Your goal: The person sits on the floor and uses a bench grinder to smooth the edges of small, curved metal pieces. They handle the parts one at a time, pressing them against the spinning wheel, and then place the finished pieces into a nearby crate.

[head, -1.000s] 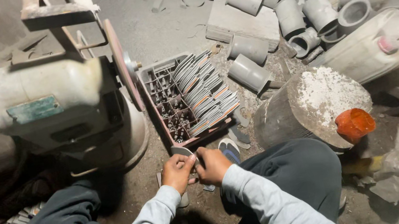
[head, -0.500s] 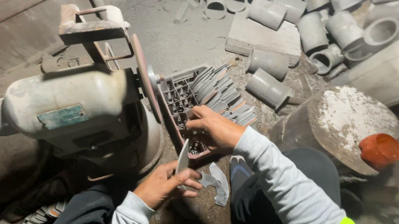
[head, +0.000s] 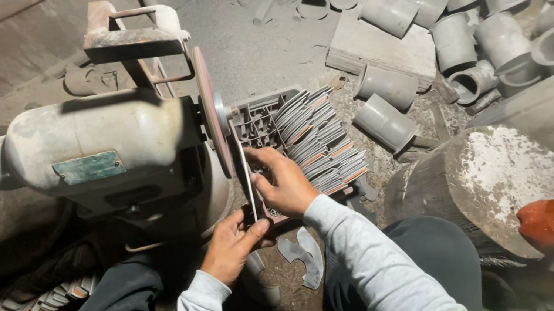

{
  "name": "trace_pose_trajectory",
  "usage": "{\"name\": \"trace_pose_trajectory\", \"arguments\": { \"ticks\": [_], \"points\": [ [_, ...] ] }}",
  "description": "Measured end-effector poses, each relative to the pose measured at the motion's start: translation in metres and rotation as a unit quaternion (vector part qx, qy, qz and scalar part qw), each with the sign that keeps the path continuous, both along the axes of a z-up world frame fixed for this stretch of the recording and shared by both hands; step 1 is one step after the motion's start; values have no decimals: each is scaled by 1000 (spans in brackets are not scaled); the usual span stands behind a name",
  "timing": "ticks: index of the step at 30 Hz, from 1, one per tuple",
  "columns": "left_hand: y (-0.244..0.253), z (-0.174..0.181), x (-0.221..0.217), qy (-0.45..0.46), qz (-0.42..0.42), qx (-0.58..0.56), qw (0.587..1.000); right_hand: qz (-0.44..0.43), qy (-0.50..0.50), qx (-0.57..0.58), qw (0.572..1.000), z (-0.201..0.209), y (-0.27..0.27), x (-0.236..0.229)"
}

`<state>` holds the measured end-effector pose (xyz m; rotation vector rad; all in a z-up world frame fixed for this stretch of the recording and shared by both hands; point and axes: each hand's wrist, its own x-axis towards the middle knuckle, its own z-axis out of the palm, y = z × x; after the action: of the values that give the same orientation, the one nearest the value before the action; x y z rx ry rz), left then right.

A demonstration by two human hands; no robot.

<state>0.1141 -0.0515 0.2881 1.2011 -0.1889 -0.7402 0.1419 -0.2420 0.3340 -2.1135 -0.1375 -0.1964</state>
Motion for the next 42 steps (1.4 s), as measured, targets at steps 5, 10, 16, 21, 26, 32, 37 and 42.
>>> {"name": "trace_pose_trajectory", "arguments": {
  "ticks": [5, 10, 16, 21, 26, 32, 37, 42],
  "points": [
    [1, -1, 16, -12, 31, -20, 999, 15, -1, 21, 1000, -19, 16, 19],
    [3, -1, 31, -5, 24, 6, 1000, 2, -28, -13, 1000, -27, 18, 32],
    [11, -10, 15, -19, 14, -34, 999, 4, -30, -32, 999, -17, 19, 18],
    [14, -20, -16, -98, 53, 56, 992, 49, 38, 39, 997, -1, 1, -13],
    [11, -25, -20, -76, 68, 128, 987, 59, 140, 224, 963, -4, -9, -19],
    [15, -15, 16, -40, 7, 38, 998, 25, 15, 10, 1000, -18, 16, 10],
    [4, -2, 40, 26, 40, 25, 999, 5, -2, -18, 1000, -30, 17, 39],
    [8, 3, 34, 42, 25, -3, 999, -2, -18, -49, 999, -32, 19, 33]
  ]
}}
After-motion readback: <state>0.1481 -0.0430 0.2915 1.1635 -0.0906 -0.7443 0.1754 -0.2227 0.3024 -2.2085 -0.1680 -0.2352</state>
